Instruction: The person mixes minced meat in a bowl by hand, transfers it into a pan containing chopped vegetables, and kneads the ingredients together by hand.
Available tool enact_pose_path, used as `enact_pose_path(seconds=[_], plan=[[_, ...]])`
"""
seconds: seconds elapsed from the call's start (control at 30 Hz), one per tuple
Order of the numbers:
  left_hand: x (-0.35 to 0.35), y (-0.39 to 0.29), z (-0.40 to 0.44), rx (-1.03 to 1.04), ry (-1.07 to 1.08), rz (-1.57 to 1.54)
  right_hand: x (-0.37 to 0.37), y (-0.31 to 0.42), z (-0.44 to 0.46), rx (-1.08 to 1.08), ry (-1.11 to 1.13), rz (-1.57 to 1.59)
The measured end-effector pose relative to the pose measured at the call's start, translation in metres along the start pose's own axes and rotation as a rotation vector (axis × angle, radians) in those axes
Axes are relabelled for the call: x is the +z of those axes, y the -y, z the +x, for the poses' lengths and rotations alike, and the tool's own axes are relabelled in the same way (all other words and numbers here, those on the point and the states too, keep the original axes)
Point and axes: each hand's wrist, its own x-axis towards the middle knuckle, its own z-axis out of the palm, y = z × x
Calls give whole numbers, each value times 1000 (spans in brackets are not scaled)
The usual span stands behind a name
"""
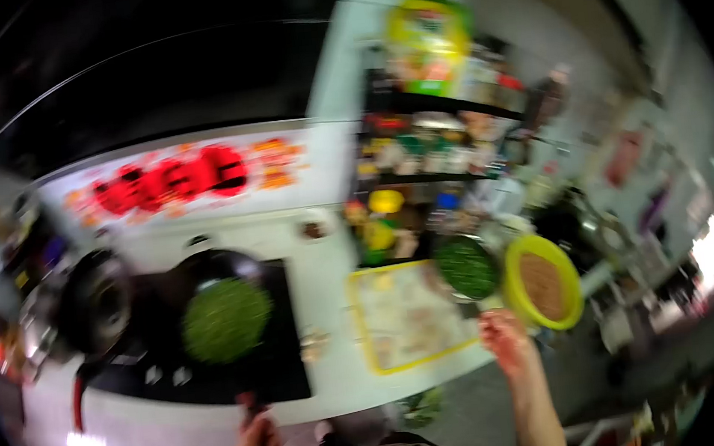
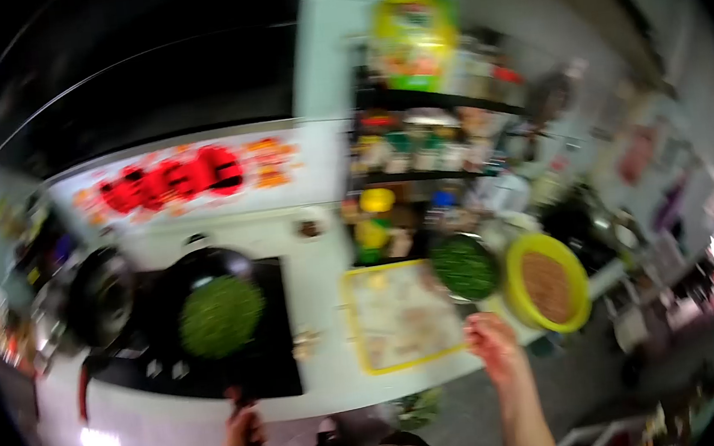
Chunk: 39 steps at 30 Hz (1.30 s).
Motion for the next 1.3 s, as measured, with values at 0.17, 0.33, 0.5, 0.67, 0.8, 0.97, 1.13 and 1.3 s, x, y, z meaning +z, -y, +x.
enact_pose_path(seconds=[0.17, 0.33, 0.5, 0.67, 0.8, 0.97, 1.13, 1.3], plan=[[-3, -13, -7, 209, -289, 148, -57, 1, -28, 40, -199, 117], [39, -29, -18, 786, -655, 465, -133, 13, -40, -66, -287, 220], [161, 3, -20, 695, -324, 597, -210, 31, -18, -101, -264, 283], [297, 121, 52, -7, 283, 406, -295, 65, 16, -73, -242, 311], [398, 200, 124, -348, 447, 424, -349, 94, 51, 0, -199, 190], [479, 256, 189, -420, 290, 604, -410, 86, 117, 117, -275, -204], [503, 274, 213, -468, 235, 759, -442, 55, 168, 247, -231, -447], [493, 292, 224, -419, 165, 694, -431, 50, 184, 414, -206, -612]])
